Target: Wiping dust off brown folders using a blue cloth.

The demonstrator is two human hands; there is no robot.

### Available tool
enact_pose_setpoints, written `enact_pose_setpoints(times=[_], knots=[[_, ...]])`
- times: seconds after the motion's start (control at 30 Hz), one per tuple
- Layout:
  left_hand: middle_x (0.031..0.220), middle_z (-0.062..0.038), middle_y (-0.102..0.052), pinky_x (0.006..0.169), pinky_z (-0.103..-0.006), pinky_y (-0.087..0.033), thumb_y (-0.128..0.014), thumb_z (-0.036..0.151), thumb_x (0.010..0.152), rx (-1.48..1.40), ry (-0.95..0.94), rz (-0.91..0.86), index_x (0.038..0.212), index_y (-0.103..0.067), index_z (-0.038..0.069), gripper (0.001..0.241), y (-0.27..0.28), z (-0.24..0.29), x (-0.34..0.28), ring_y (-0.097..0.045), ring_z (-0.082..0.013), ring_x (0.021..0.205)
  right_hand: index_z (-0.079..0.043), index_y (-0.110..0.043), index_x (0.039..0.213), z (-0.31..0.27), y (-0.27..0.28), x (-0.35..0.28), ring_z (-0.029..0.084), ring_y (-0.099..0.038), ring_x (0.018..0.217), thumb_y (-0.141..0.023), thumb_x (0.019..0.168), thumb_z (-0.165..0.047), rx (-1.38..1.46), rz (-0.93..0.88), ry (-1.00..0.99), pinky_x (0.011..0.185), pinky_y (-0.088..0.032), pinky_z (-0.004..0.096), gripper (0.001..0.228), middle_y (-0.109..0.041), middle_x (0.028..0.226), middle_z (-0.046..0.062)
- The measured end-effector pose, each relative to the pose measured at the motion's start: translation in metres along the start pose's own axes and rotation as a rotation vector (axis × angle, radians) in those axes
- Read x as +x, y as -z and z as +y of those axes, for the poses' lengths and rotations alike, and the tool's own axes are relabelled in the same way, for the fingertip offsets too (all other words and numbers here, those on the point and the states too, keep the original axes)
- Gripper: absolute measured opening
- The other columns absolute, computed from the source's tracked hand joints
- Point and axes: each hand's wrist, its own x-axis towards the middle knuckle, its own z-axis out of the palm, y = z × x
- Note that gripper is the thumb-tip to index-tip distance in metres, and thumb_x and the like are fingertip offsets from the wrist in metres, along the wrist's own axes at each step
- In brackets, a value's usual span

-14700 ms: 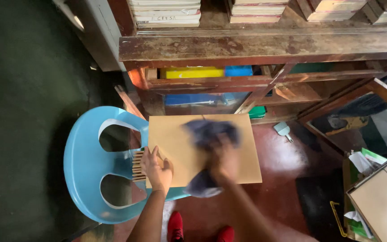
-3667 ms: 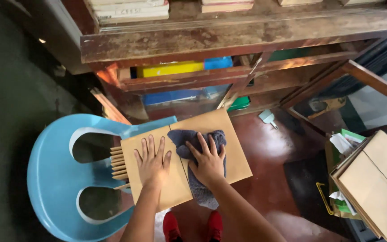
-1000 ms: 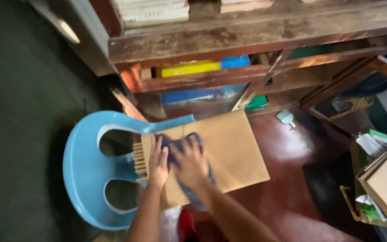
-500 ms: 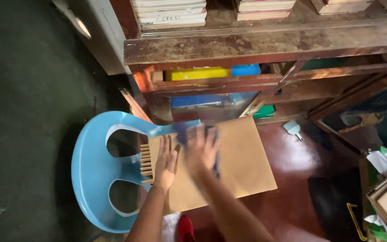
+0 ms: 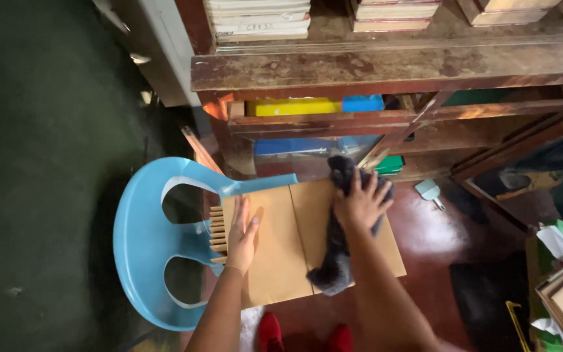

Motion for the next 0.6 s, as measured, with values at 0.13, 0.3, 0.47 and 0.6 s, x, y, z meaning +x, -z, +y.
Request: enact_pose_setpoints(times=[0.13,0.3,0.47,0.6], knots=[[0.173,-0.009,-0.015,0.126,-0.0464,-0.023,-0.056,0.036,0.102,-0.338,0.044,0.048,0.159,-0.038,0.013,0.064,-0.003,-0.017,0.008,-0.020,-0.0289,0.156,-0.049,-0.043,0.149,-0.091,0.015,-0.063,0.041,-0.018,0.154,-0.063,0.084,-0.068,-0.020,0.055,0.222,0.116,-0.021,0.071,0.071,-0.035,0.161,0.000],[0.173,-0.007,-0.012,0.129,-0.0433,-0.010,-0.041,0.030,0.109,-0.276,0.149,0.059,0.162,-0.030,0.018,0.056,0.010,-0.019,0.006,-0.009,-0.0257,0.158,-0.037,-0.024,0.161,-0.109,0.033,-0.173,0.049,-0.004,0.155,-0.065,0.088,-0.045,-0.068,-0.193,0.593,0.117,-0.017,0.072,0.084,-0.018,0.168,0.012],[0.173,-0.007,-0.015,0.127,-0.0388,-0.005,-0.028,0.046,0.103,-0.185,0.240,-0.063,0.160,-0.026,0.009,0.069,0.014,0.016,0.011,-0.010,-0.0231,0.160,-0.017,-0.068,0.099,0.023,-0.056,-0.133,0.022,-0.062,0.081,-0.072,0.080,-0.029,0.224,0.483,0.615,0.069,-0.052,0.036,0.023,-0.064,0.095,0.002],[0.169,-0.004,-0.024,0.129,-0.0394,-0.009,-0.037,0.040,0.110,-0.575,0.242,-0.059,0.159,-0.039,0.013,0.055,0.024,0.011,0.011,-0.016,-0.0209,0.157,-0.040,-0.048,0.149,0.045,0.030,-0.087,0.043,-0.025,0.154,-0.074,0.079,-0.052,0.028,0.114,0.159,0.114,-0.037,0.068,0.076,-0.041,0.159,0.003]])
